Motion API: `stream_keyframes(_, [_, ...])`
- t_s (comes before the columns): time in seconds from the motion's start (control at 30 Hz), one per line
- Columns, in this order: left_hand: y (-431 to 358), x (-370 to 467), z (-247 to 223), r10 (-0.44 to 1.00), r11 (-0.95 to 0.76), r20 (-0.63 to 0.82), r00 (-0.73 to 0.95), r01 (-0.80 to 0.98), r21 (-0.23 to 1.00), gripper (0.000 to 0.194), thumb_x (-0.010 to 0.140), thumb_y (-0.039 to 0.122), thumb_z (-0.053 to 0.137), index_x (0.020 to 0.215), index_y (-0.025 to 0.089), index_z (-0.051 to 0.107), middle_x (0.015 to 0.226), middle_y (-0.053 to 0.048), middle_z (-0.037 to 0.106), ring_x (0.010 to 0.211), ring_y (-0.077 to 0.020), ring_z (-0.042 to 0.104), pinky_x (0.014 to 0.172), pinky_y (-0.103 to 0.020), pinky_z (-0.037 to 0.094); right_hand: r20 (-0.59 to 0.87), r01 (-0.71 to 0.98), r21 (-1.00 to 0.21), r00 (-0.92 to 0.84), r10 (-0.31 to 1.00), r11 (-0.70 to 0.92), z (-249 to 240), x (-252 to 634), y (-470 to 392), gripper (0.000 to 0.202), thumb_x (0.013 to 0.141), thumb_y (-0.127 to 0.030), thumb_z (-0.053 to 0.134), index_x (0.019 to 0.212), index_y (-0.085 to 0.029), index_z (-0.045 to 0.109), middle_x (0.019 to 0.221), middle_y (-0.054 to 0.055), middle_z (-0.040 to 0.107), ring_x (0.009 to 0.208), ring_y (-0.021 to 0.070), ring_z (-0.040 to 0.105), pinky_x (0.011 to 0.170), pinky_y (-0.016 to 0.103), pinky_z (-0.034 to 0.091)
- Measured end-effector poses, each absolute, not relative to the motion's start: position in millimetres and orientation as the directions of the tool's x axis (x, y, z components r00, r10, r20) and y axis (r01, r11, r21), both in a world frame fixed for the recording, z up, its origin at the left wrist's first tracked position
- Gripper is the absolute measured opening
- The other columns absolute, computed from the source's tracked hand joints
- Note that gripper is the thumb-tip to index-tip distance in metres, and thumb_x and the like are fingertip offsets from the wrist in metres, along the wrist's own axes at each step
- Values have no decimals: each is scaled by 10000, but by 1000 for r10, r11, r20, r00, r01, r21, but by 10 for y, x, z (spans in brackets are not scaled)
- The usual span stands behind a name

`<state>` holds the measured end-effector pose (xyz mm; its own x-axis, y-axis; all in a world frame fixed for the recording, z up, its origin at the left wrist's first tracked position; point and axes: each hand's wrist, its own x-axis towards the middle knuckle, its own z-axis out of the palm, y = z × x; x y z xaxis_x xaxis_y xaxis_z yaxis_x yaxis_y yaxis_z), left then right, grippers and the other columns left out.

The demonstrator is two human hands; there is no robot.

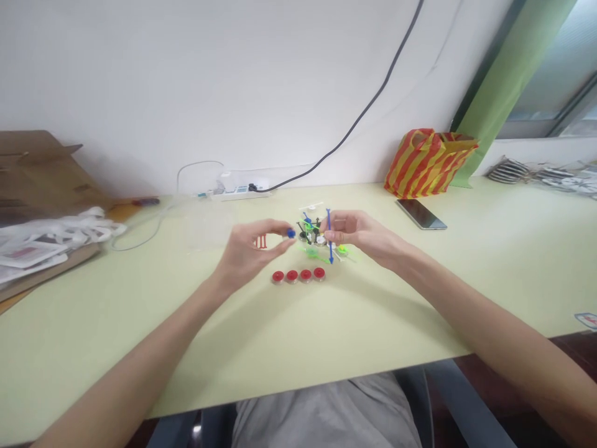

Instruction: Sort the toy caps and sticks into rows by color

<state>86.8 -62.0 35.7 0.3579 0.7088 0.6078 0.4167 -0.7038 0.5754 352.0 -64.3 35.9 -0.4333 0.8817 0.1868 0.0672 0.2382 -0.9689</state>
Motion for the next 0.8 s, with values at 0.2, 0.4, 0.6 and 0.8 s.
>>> stream_keyframes(0.2, [-313, 346, 390, 737, -622, 667, 105, 490, 610, 215, 819, 381, 831, 987, 252, 794, 1001, -36, 796, 906, -209, 747, 971, -395, 611, 508, 378, -656, -420, 752, 654, 509, 3155, -265, 254, 918, -431, 714, 842, -198, 781, 836, 50, 692, 760, 191, 580, 725, 353, 427])
stream_keyframes(0.4, [-129, -79, 59, 791, -490, 611, -34, 562, 666, 280, 796, 439, 831, 967, 224, 776, 955, -48, 796, 860, -208, 751, 905, -381, 618, 278, 511, 150, -843, 460, 846, 387, 2523, 229, 268, 964, -47, 534, 851, -138, 759, 950, 131, 682, 959, 241, 574, 762, 361, 379])
stream_keyframes(0.6, [-168, -66, -9, 725, -556, 677, 127, 689, 466, 241, 842, 448, 765, 968, 243, 760, 931, -31, 798, 866, -232, 756, 913, -394, 594, 44, 504, 253, -859, 510, 826, 142, 2378, 402, 268, 980, -34, 484, 1011, -122, 735, 1022, 144, 715, 984, 241, 639, 724, 319, 391])
stream_keyframes(0.8, [-155, -95, 0, 681, -594, 710, 182, 704, 389, 185, 868, 380, 746, 992, 242, 753, 945, -27, 793, 872, -226, 754, 891, -370, 588, 33, 567, 150, -822, 569, 810, 211, 2450, 359, 288, 909, -6, 543, 1029, -155, 758, 1065, 135, 729, 989, 229, 670, 733, 294, 386])
